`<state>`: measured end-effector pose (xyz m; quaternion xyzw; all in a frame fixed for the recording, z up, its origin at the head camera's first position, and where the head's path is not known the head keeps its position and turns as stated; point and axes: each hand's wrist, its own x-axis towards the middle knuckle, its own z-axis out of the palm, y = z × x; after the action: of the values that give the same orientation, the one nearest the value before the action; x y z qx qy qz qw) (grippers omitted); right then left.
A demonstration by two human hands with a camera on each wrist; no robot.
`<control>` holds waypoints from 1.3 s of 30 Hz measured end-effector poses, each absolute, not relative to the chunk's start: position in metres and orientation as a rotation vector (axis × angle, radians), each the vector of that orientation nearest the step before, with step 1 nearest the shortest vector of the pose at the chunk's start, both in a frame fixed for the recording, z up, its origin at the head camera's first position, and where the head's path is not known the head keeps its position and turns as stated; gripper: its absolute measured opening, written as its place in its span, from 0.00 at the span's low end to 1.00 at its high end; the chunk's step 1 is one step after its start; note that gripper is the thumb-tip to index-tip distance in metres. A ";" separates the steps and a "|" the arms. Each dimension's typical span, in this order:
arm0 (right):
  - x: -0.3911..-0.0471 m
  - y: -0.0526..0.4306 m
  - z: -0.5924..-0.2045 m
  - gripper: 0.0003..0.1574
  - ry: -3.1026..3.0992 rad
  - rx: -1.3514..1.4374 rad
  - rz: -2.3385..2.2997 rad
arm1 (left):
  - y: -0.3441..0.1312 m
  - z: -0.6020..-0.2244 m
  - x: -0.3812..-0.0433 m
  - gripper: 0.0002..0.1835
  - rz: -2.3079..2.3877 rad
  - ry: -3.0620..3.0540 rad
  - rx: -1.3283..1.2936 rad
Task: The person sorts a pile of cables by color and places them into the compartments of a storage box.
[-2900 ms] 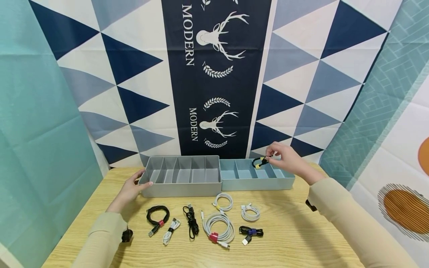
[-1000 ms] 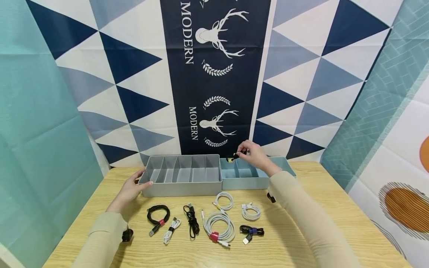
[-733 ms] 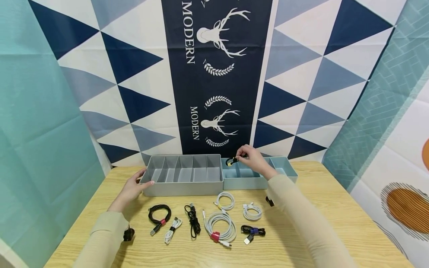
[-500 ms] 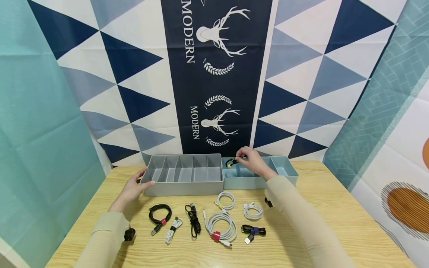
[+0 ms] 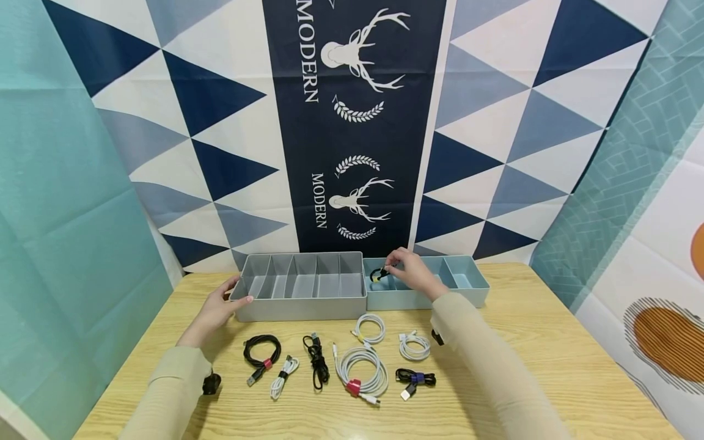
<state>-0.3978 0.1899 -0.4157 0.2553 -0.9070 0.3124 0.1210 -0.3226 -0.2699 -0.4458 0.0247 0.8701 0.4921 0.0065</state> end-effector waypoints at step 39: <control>-0.400 0.189 -0.431 0.06 -2.689 0.676 0.730 | -0.270 -0.446 -0.321 0.44 1.510 2.735 0.076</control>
<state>-0.4005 0.1888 -0.4307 0.2337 -0.9290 0.2522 0.1369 -0.3214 -0.2699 -0.4460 0.0242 0.8752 0.4830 0.0081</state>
